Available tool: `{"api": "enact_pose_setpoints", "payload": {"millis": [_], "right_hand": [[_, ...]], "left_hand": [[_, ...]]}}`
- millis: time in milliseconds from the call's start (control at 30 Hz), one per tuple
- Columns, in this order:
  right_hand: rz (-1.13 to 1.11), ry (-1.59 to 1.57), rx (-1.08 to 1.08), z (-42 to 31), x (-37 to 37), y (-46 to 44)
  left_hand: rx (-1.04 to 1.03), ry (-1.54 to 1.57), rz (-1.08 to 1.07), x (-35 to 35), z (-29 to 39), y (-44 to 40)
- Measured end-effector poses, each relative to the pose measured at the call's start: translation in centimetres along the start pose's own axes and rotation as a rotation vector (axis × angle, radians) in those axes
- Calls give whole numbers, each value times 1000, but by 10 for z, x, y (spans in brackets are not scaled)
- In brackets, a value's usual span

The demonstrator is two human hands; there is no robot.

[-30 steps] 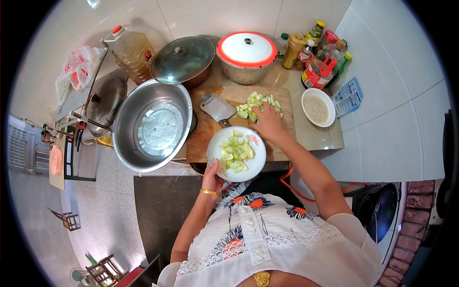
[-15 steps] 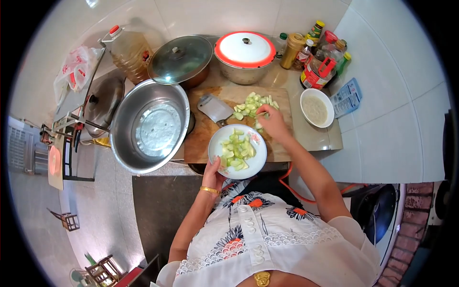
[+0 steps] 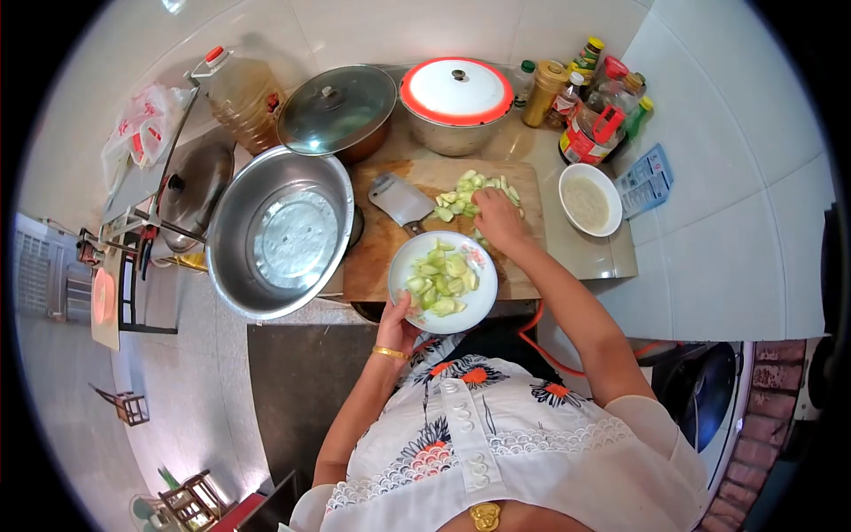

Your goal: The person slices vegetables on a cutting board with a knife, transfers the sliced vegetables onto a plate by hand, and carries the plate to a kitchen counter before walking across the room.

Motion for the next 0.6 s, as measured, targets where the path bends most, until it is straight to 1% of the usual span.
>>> {"api": "enact_pose_setpoints", "payload": {"millis": [67,133,167,233,267,300,367,400,467,500,567,600], "right_hand": [[-38,-3,28,4,-8,0],[-55,-45,-191,16,-6,-4],[-63,-49,-189,18,-4,-6],[-40,-260,-336,26,4,-7],[-52,-254,-398,27,10,-8],[-55,-254,-395,27,13,-8],[-185,-530,-471,22,9,-2],[-186,-530,-472,13,16,0],[-382,-731,-269,-21,23,5],[-378,-729,-276,-18,24,6],[-243,-426,-190,-5,25,2],[-269,-347,-220,4,19,6]], "left_hand": [[2,-1,0,0,1,2],[-12,-13,9,-5,5,6],[-12,-8,16,-7,7,6],[-3,1,11,-10,9,6],[-12,1,24,-10,9,4],[-13,5,25,-11,10,3],[-3,2,22,-14,10,4],[-1,2,23,-13,10,3],[-3,16,17,-11,9,0],[3,12,16,-8,8,0],[28,49,-24,0,9,3],[-6,75,-40,6,11,6]]}}
Point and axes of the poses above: each hand's wrist, its own y-axis away from the middle knuckle, its own x-axis out of the back of the hand, z = x × y, the point moved 6 cm from there along -y, towards the middle knuckle, and after that the axes turned 14 degrees about z, right-handed, at the moved point
